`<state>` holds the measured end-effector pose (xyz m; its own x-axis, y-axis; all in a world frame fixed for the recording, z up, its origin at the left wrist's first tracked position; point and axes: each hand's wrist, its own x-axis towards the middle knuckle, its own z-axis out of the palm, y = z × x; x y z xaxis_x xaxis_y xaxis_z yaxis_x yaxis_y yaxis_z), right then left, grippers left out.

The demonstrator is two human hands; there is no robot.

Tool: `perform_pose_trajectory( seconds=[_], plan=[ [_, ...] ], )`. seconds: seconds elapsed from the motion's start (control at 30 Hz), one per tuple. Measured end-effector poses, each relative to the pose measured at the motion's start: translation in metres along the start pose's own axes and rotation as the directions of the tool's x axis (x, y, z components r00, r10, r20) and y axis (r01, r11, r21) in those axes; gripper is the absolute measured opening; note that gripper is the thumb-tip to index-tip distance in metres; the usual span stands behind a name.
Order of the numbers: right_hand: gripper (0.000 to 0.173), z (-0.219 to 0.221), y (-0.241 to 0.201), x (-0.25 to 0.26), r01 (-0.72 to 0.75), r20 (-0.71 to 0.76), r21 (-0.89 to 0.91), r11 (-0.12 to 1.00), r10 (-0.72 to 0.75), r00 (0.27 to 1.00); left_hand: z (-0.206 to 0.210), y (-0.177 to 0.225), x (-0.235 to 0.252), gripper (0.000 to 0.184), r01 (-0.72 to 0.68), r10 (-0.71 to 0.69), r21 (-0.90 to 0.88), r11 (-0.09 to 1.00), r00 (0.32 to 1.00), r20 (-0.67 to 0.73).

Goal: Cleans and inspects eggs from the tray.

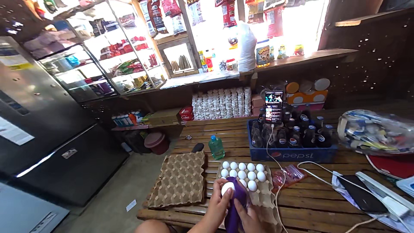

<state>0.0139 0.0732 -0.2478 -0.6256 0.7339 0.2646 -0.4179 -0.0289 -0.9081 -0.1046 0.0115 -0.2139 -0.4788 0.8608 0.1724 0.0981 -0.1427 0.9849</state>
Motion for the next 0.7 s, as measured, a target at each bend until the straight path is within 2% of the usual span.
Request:
perform_pose_trajectory(
  seconds=[0.1,0.17,0.23,0.3,0.37,0.4,0.5,0.6,0.7],
  plan=[
    [0.064,-0.004,0.016,0.004,0.242,0.085,-0.265,0.933,-0.227,0.97,-0.001,0.003,0.003,0.036,0.076,-0.084,-0.096,0.993,0.993,-0.081],
    [0.063,-0.005,0.017,0.004,0.258,0.074,-0.28,0.925,-0.247,0.966,-0.002,0.003,0.003,0.033,0.072,-0.077,-0.104,0.992,0.996,-0.043],
    [0.06,-0.005,0.01,0.004,0.171,0.0,-0.145,0.975,-0.173,0.985,-0.003,0.001,0.0,0.032,0.02,-0.016,-0.06,0.998,0.998,0.055],
    [0.053,-0.001,-0.007,0.001,-0.022,-0.135,0.016,1.0,0.024,0.991,-0.002,-0.001,-0.003,0.031,-0.031,0.035,-0.028,0.999,0.986,0.162],
    [0.05,-0.002,-0.02,0.001,-0.169,-0.196,0.071,0.983,0.18,0.964,-0.004,-0.001,-0.002,0.031,-0.046,0.054,-0.039,0.998,0.972,0.23],
    [0.049,-0.002,-0.02,0.001,-0.178,-0.196,0.072,0.981,0.189,0.962,-0.004,0.0,-0.002,0.031,-0.043,0.053,-0.046,0.998,0.971,0.233],
    [0.056,-0.001,-0.006,-0.002,0.009,-0.089,0.015,1.0,-0.008,0.996,-0.002,0.0,0.001,0.029,-0.013,0.023,-0.089,0.996,0.994,0.111],
    [0.064,-0.004,0.012,0.003,0.235,0.042,-0.173,0.957,-0.231,0.972,0.0,0.005,0.005,0.031,0.067,-0.072,-0.139,0.988,0.997,-0.034],
    [0.064,-0.006,0.015,0.005,0.281,0.067,-0.25,0.927,-0.273,0.96,0.001,0.005,0.005,0.029,0.079,-0.087,-0.148,0.986,0.995,-0.048]
  ],
)
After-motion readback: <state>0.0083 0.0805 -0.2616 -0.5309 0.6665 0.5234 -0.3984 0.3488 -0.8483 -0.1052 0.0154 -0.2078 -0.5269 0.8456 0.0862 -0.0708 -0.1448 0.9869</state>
